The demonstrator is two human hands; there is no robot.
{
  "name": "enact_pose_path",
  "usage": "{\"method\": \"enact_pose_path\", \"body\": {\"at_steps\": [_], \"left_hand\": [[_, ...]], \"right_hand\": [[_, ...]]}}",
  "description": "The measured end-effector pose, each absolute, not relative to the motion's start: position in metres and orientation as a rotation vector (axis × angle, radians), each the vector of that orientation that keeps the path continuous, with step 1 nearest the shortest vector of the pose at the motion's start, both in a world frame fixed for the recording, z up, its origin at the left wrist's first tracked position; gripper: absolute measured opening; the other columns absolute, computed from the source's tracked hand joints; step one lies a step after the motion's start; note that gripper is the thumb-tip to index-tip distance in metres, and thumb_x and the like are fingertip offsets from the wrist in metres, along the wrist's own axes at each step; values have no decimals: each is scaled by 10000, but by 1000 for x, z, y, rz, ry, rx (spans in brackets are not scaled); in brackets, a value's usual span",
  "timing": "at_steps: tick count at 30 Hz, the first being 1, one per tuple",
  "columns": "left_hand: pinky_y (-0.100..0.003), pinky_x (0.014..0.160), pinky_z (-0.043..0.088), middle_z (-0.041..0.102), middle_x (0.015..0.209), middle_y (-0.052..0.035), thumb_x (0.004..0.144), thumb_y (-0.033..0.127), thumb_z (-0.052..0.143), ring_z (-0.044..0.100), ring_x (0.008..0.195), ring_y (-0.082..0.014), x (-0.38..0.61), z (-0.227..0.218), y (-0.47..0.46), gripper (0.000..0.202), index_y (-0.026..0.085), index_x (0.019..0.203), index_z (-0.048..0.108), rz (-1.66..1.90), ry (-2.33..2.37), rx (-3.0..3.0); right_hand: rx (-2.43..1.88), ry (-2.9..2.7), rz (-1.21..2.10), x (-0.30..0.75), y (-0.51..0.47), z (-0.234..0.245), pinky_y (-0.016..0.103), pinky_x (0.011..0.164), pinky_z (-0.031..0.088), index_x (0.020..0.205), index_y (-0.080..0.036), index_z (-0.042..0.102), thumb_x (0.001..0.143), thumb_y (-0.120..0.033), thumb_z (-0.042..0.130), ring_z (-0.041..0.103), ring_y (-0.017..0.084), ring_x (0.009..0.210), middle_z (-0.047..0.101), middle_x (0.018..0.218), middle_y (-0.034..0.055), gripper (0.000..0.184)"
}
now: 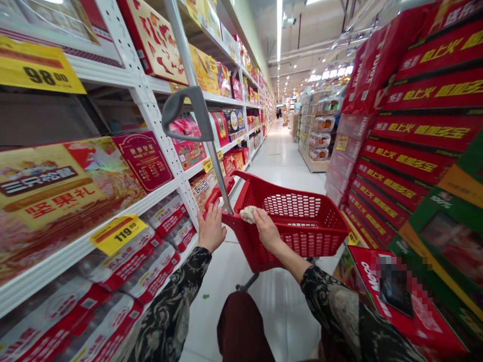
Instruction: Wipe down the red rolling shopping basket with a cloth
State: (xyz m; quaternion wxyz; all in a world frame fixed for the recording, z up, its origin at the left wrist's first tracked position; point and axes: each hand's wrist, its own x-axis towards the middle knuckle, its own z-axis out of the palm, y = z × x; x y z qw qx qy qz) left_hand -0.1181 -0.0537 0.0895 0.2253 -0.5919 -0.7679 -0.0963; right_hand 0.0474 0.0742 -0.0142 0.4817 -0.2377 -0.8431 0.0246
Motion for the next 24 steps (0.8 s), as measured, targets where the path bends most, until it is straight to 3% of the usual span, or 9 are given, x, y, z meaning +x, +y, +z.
{"method": "enact_pose_path", "body": {"at_steps": [9, 13, 16, 20, 24], "left_hand": [[-505, 1140, 54, 316, 1469, -143, 789, 173, 418, 224, 1390, -236, -73, 70, -42, 577, 103, 1361, 379, -447, -1776, -1805], [-536, 1131, 85, 291, 1481, -125, 763, 164, 416, 230, 1387, -251, -43, 67, -22, 612, 90, 1369, 366, -366, -1814, -1910], [-568, 1118, 107, 363, 1446, -133, 737, 168, 430, 281, 1364, -272, -30, 60, -10, 604, 91, 1336, 420, -289, -1903, -1949], [-572, 1113, 128, 446, 1393, -144, 737, 178, 435, 322, 1340, -277, -29, 53, -6, 564, 97, 1293, 476, -242, -1941, -1958], [-572, 1108, 138, 458, 1382, -152, 753, 198, 430, 339, 1326, -285, -31, 49, -5, 549, 93, 1290, 478, -253, -1936, -1932]], "right_hand": [[-847, -1971, -53, 154, 95, -47, 494, 1090, 326, 1346, -127, 439, 761, 32, 344, 287, 235, 1361, 412, 1412, 137, 614], [-799, -2041, -80, 127, 72, -37, 456, 1099, 320, 1334, -159, 462, 768, 31, 373, 276, 228, 1366, 383, 1436, 118, 603], [-801, -2074, -93, 120, 68, -37, 450, 1083, 341, 1307, -187, 494, 785, 11, 400, 297, 226, 1356, 399, 1427, 110, 567], [-864, -2029, -140, 165, 85, -52, 460, 1075, 350, 1258, -215, 540, 782, 8, 403, 266, 222, 1366, 412, 1418, 82, 543], [-1046, -1920, -219, 233, 108, -65, 494, 1062, 348, 1237, -176, 554, 784, -4, 397, 273, 252, 1357, 386, 1425, 120, 510]]}}
